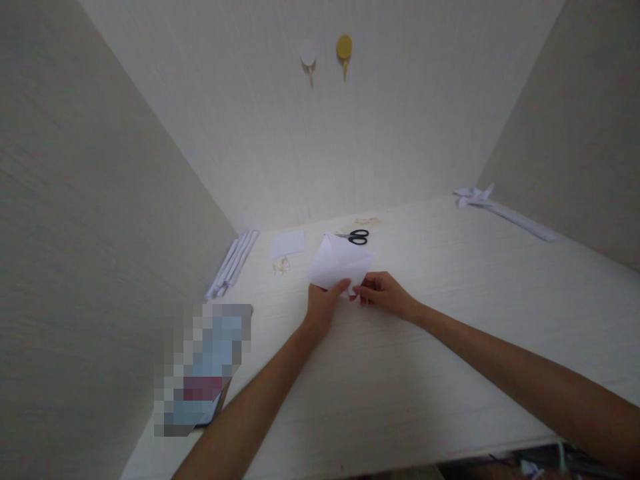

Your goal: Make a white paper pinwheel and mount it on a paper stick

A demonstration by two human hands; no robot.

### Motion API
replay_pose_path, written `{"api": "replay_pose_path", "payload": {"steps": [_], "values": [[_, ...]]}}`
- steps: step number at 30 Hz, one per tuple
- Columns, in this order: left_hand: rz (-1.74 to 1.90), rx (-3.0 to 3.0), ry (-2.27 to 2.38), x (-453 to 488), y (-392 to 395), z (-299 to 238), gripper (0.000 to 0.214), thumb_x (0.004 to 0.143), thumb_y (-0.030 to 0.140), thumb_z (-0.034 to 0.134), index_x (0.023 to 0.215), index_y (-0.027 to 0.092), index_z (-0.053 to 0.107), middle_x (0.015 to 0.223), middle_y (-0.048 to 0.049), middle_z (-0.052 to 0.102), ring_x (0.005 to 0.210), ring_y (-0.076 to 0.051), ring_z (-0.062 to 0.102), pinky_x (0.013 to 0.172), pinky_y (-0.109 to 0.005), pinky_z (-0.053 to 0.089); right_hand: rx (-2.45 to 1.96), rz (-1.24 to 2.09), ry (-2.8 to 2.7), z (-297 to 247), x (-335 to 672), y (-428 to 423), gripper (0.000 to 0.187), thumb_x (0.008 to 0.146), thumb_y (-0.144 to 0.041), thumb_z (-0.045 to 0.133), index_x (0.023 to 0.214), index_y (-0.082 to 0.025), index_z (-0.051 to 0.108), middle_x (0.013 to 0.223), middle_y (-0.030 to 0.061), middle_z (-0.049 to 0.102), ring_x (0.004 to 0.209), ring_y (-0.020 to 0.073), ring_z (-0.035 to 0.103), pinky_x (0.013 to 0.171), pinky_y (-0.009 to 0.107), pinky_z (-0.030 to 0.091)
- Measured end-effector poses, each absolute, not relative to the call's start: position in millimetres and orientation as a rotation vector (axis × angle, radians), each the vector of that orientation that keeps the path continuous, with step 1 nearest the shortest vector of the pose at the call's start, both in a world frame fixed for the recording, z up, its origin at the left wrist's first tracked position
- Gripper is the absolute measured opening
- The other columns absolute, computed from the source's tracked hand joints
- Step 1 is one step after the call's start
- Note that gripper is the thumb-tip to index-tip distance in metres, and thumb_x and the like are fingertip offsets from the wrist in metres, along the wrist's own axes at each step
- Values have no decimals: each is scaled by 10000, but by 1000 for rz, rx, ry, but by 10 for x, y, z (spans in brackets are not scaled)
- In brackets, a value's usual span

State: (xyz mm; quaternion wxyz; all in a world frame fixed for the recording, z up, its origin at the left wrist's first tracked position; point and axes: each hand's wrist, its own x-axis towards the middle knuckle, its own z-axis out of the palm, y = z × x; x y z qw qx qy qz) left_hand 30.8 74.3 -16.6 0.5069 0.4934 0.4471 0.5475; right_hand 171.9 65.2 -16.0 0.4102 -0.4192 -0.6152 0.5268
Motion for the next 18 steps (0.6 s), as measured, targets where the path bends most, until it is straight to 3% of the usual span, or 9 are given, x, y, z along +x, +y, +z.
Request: {"api": "replay_pose_path", "payload": {"steps": [5,18], "values": [[1318,1231,1044,304,731,-163,282,568,255,673,810,116,628,788,-51,656,681,-144,577,667,-278,450,-1086,1292,-1624,-160,1726,653,310,693,-411,543,631,-116,618,500,3,564,432,65,456,434,194,342],[1326,1201,1030,295,745,-202,275,558,265,681,784,121,623,753,-47,654,645,-146,577,646,-284,445,-997,1389,-1554,-165,1736,646,304,660,-425,563,653,-127,620,616,36,627,465,73,485,466,206,377]]}}
